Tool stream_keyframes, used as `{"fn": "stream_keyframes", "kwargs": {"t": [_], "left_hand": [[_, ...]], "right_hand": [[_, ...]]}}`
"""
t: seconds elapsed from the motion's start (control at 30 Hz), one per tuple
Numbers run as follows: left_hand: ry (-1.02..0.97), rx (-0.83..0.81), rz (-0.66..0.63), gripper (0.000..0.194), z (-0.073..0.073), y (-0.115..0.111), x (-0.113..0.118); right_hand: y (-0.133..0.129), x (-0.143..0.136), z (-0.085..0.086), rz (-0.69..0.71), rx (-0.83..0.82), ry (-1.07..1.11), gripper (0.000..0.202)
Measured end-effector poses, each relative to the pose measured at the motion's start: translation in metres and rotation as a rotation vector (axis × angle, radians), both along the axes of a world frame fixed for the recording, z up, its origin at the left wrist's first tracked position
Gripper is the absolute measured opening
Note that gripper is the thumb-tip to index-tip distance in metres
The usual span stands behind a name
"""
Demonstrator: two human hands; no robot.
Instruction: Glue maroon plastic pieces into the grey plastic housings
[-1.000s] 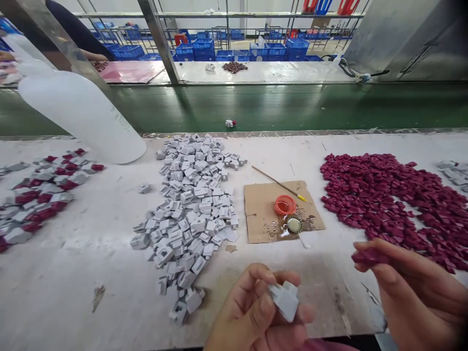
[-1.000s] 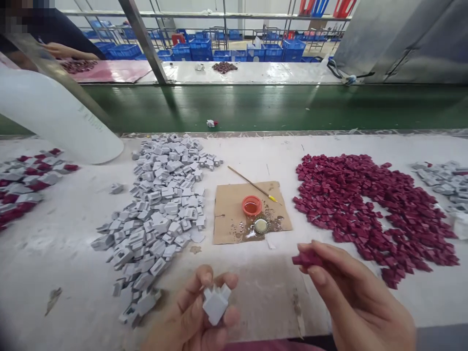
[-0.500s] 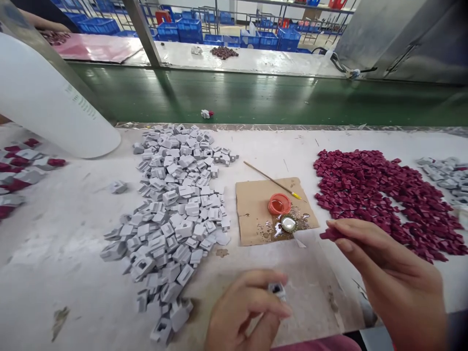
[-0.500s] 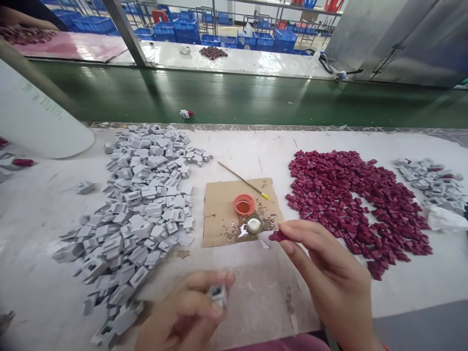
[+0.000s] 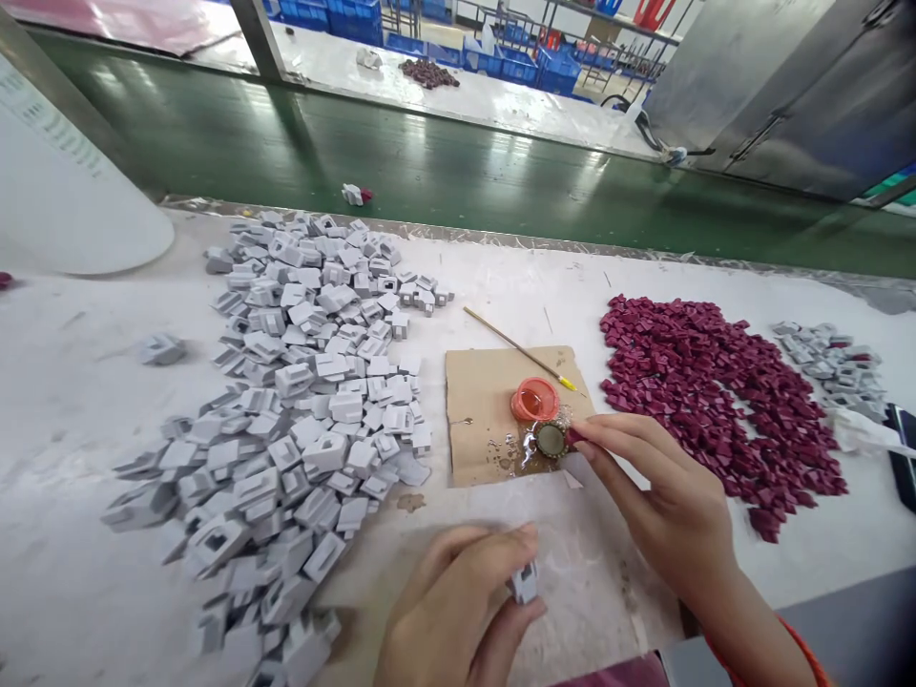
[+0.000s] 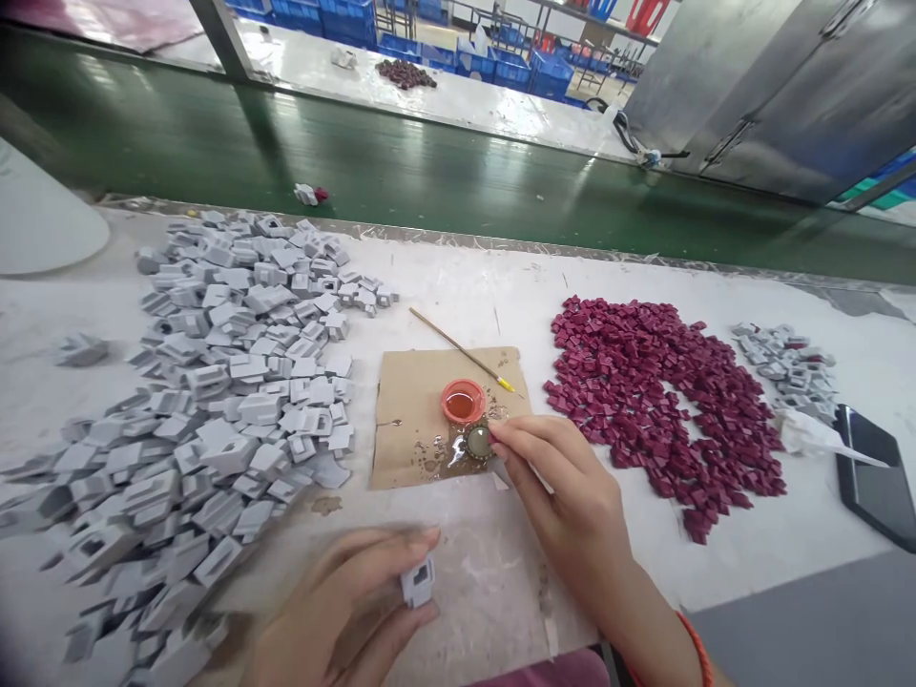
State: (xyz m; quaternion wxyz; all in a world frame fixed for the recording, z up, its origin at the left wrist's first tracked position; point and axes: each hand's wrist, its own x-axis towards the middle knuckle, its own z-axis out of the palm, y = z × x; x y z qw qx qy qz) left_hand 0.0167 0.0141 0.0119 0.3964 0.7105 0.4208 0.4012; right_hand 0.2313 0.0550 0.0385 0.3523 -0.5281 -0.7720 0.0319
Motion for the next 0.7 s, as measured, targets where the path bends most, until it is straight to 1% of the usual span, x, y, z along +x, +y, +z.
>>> {"fn": "stream_keyframes", "kwargs": {"t": [0.1, 0.17, 0.23, 0.4, 0.53, 0.6, 0.7], "left_hand": [[0.085, 0.070, -0.038, 0.032, -0.007, 0.002, 0.003], [0.114, 0.109, -0.003, 0.027, -0.010, 0.001, 0.005], [0.146, 0.104, 0.042, 0.026, -0.012, -0.002, 0.008], [0.160, 0.135, 0.058, 0.021, -0.011, -0.003, 0.010], [0.163, 0.178, -0.013, 0.019, -0.009, 0.004, 0.007], [0.163, 0.192, -0.022, 0.020, -0.008, 0.007, 0.006], [0.182, 0.172, 0.006, 0.027, -0.008, 0.009, 0.005]], "right_hand": [[0.002, -0.002, -0.002, 0.038, 0.023, -0.031, 0.026], [0.003, -0.003, -0.004, 0.063, 0.031, -0.039, 0.028], [0.004, -0.004, -0.005, 0.076, 0.025, -0.041, 0.029], [0.005, -0.004, -0.005, 0.075, 0.012, -0.062, 0.028], [0.006, -0.004, -0.005, 0.075, 0.016, -0.072, 0.027], [0.006, -0.004, -0.005, 0.066, 0.016, -0.063, 0.029], [0.000, -0.005, -0.001, 0.045, 0.009, -0.005, 0.033]]}}
